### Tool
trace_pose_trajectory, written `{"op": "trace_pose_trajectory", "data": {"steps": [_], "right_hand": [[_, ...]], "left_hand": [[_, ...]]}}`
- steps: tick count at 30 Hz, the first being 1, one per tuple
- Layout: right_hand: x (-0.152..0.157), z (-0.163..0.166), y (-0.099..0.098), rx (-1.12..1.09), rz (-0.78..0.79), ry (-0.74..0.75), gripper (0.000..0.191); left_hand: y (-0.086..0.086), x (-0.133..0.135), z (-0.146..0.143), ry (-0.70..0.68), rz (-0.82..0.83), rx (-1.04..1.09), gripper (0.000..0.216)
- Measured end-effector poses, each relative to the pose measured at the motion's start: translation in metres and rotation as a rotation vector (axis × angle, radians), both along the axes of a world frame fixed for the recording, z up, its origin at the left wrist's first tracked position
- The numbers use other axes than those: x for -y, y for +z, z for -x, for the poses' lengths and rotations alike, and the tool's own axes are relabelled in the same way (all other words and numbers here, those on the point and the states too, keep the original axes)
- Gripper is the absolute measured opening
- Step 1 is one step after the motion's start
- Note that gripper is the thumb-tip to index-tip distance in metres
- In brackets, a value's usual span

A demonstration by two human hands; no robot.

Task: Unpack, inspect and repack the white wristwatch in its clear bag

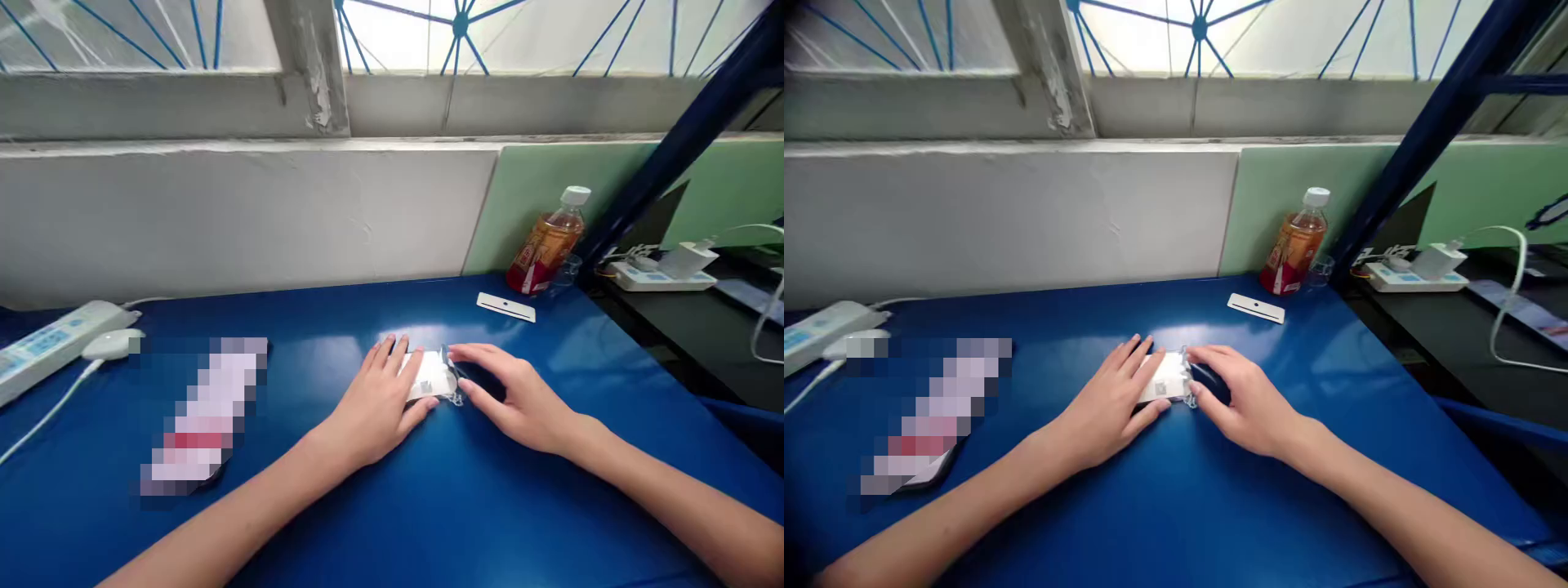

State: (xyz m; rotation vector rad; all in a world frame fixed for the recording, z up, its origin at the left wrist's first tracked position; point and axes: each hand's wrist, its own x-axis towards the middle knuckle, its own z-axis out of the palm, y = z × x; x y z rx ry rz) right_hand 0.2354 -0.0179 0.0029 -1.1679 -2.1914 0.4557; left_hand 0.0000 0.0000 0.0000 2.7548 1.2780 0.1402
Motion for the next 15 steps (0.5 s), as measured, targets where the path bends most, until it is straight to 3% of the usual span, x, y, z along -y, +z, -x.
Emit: {"op": "trace_pose_trajectory", "data": {"steps": [15], "right_hand": [[0.003, 0.0026, -0.0039, 0.334, -0.186, 0.152, 0.043]], "left_hand": [[-0.0024, 0.0012, 0.0012, -0.01, -0.013, 0.05, 0.065]]}}
